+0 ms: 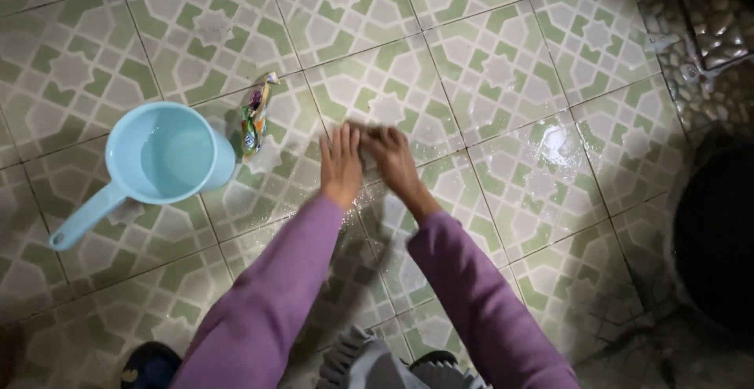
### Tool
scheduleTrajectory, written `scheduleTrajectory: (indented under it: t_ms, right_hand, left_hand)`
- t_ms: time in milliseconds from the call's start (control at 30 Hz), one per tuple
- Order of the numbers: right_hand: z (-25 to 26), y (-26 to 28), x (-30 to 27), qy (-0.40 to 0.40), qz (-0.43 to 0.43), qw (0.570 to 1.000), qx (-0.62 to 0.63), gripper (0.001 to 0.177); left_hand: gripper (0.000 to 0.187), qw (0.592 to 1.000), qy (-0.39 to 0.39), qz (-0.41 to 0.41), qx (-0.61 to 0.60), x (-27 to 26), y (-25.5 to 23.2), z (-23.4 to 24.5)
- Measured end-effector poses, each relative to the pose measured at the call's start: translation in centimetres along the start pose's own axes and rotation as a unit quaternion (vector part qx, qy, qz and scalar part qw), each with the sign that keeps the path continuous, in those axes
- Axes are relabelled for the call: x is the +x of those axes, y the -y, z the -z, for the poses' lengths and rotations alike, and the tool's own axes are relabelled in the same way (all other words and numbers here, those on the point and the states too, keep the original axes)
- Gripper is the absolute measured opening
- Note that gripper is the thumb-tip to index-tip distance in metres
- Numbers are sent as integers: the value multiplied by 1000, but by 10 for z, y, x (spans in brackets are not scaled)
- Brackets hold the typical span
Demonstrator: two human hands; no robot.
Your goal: Scrubbing floor tiles using a small hand brush and water poured from a dipper.
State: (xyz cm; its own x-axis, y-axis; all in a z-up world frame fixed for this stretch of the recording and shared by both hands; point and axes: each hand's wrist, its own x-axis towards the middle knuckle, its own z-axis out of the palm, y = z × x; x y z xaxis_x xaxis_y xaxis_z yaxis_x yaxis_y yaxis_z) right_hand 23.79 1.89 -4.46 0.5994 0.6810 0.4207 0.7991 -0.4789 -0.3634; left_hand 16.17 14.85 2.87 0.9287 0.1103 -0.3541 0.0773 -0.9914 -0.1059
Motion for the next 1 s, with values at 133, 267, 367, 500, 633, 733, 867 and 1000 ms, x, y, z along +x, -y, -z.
scheduleTrajectory:
  t_ms: [133,267,367,500,633,733,867,1000]
  right_hand:
    - [-28,-31,24,-58,-4,998,-35,29]
    - [-27,12,-15,-11,-1,997,-80,25]
    - [-24,46,-37,-6,48,994,-100,20]
    - [-1,75,-11,-14,86,993,-79,25]
    - [-55,30,47,-54,48,992,-106,16]
    - [-73,17,65,-68,-9,993,-92,46]
    - [-38,50,44,-66,38,991,-108,20]
    - [-20,84,-16,-25,60,997,-53,18]
  left_hand:
    - [68,999,25,8,-42,66,12,-35]
    - [69,994,-59,-21,-90,-11,21,-38]
    - [71,990,-53,-52,-118,-57,37,-58]
    - [67,974,44,-20,-220,-73,52,-20]
    - [75,987,-26,4,-158,22,70,-40]
    - [95,991,26,45,-127,68,76,-57]
    - [98,988,-19,15,-150,6,71,-45]
    - [81,985,17,-41,-169,-60,58,-69]
